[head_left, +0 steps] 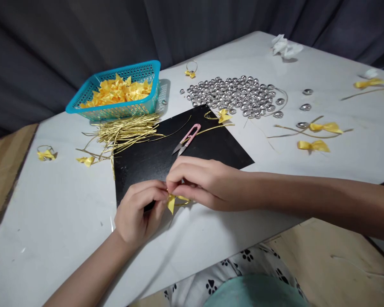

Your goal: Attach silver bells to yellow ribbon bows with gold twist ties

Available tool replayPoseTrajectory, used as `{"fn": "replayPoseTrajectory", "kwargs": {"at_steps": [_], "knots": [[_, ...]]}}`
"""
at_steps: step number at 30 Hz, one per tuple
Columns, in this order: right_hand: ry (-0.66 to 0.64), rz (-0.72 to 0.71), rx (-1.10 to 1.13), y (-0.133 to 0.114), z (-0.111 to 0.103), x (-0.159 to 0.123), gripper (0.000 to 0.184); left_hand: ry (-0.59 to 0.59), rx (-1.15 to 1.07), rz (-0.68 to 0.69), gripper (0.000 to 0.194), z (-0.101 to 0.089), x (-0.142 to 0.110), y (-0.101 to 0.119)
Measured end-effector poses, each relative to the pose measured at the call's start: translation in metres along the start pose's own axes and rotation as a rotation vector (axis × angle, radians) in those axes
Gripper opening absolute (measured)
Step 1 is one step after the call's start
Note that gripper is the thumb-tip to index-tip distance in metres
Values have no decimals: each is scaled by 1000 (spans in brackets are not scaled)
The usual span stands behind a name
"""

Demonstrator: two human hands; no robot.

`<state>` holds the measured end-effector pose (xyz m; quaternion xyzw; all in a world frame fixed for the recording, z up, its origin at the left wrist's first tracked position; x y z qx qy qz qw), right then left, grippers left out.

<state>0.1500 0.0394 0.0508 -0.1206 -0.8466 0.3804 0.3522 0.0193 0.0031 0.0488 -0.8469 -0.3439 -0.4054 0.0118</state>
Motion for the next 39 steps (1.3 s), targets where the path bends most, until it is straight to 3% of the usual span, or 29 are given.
{"fn": "replayPoseTrajectory", "kwargs": {"at_steps": [8,15,24,34,39], "knots": [[11,-41,55,-3,-4,0,8,-35,-16,37,22,1,3,3],[-78,113,-4,6,4,-2,9,6,9,29,26,1,-4,4],[31,86,95,6,0,0,13,51,12,-1,30,0,-5,3],[102,153,156,9,-3,1,14,86,-4,-38,32,2,-7,0],[111,169,144,14,-3,1,11,95,-73,-169,33,6,-7,-1]]}}
Point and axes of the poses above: each hand's wrist, its own x-axis towards the middle knuckle, its own z-axis out of the palm, y = z × x, the point moved 5 cm from there along x, towards the middle knuckle, and after that the axes turned 6 degrees about x, right-handed, at the moved point
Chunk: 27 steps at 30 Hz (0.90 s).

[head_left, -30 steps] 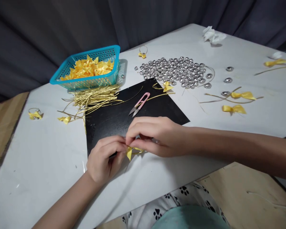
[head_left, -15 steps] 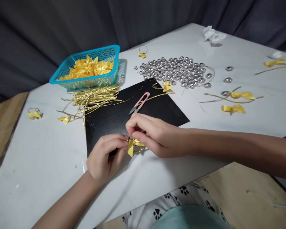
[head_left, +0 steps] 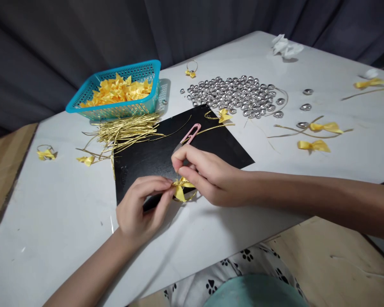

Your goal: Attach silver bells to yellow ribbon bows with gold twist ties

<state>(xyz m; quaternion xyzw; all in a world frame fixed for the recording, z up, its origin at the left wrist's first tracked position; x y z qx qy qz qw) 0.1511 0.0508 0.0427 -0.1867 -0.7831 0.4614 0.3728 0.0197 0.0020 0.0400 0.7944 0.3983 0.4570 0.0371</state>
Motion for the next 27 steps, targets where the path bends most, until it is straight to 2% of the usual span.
{"fn": "replayPoseTrajectory", "kwargs": {"at_steps": [5,8,11,16,21,27], "knots": [[25,40,-5,6,-1,0,10,-54,-299,-519,22,11,0,-16],[34,29,-17,8,-1,0,9,-115,-452,-680,23,18,1,-21],[24,26,-47,10,0,0,9,-157,-478,-745,20,21,1,-22],[-36,49,-51,13,3,-1,9,-235,-468,-765,8,24,0,-22],[-58,79,-66,15,3,-2,9,-275,-449,-787,9,24,0,-25],[36,114,-14,17,-2,0,8,-326,-432,-842,9,25,0,-26]]}}
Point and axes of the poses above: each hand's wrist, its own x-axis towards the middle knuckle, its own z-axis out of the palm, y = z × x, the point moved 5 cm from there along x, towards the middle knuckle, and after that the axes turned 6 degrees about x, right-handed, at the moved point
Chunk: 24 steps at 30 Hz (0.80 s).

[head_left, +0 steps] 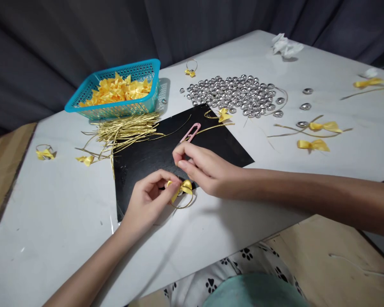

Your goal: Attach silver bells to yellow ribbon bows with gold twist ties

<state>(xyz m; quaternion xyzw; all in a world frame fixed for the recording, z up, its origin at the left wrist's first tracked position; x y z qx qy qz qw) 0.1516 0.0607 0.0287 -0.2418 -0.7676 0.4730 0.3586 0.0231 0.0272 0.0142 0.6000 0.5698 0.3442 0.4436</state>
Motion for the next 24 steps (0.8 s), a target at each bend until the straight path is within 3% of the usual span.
{"fn": "replayPoseTrajectory", "kwargs": {"at_steps": [5,10,13,17,24], "knots": [[-79,148,91,4,-2,2,6,30,-60,-47,11,-2,1,-7],[-108,-57,-48,-6,-8,5,8,19,-119,-68,11,-4,1,-13],[-188,-165,-156,-9,-6,5,10,-6,-127,-78,11,-5,1,-15],[-293,-151,-288,-5,0,4,15,-56,-132,-74,11,-4,2,-14],[-333,-154,-425,0,10,-4,21,-139,-78,-53,10,-1,2,-10]]}}
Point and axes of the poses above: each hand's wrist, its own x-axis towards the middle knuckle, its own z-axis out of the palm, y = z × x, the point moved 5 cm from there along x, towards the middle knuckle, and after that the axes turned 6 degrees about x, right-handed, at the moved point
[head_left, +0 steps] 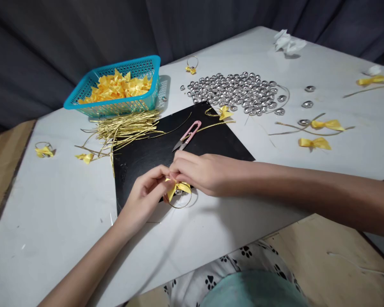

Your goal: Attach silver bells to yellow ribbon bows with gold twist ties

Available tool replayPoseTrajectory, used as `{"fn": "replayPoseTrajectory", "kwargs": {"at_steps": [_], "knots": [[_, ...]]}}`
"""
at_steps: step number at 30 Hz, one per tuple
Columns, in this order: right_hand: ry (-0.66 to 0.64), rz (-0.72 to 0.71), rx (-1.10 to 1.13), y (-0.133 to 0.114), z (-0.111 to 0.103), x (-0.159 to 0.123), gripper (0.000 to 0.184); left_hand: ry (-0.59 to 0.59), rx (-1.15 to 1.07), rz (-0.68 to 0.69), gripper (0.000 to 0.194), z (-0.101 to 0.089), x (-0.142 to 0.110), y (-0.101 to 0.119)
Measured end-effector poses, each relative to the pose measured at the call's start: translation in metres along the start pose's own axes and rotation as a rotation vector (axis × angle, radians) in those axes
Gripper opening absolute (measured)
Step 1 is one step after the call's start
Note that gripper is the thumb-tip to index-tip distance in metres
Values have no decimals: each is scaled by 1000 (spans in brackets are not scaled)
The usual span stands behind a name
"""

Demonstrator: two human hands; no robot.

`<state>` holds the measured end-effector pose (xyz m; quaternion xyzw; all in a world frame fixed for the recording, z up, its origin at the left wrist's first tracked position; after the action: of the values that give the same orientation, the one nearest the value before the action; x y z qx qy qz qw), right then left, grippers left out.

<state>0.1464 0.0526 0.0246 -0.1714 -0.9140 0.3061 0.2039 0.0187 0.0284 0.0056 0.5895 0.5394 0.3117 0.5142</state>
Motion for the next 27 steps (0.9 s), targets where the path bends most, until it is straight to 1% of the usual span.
{"fn": "replayPoseTrajectory", "kwargs": {"at_steps": [3,5,8,12,15,17,19,23,27], "knots": [[25,-15,-21,-1,1,-1,22,-14,-18,7,5,1,-1,0],[43,4,-2,-1,0,-1,23,-10,-50,38,5,2,-2,1],[71,49,106,1,-1,1,19,45,-37,109,7,2,-4,5],[158,36,293,0,-4,3,12,197,149,206,7,-1,-7,12],[185,62,360,0,-5,3,11,251,298,320,6,-5,-7,17],[183,79,387,1,-4,3,11,240,374,377,6,-6,-7,19],[170,79,408,1,-3,3,11,204,415,394,7,-6,-6,19],[141,66,426,2,3,3,12,126,431,353,8,-2,-5,20],[100,81,407,3,9,3,13,118,467,307,5,1,-4,21]]}}
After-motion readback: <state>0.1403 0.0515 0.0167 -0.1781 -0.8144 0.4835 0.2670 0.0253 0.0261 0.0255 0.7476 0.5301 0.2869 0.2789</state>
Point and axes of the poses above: each hand's wrist, its own x-axis towards the middle knuckle, its own z-axis out of the palm, y = z × x, the point moved 5 cm from there along x, towards the middle knuckle, and after that the axes turned 6 degrees about x, right-handed, at the moved point
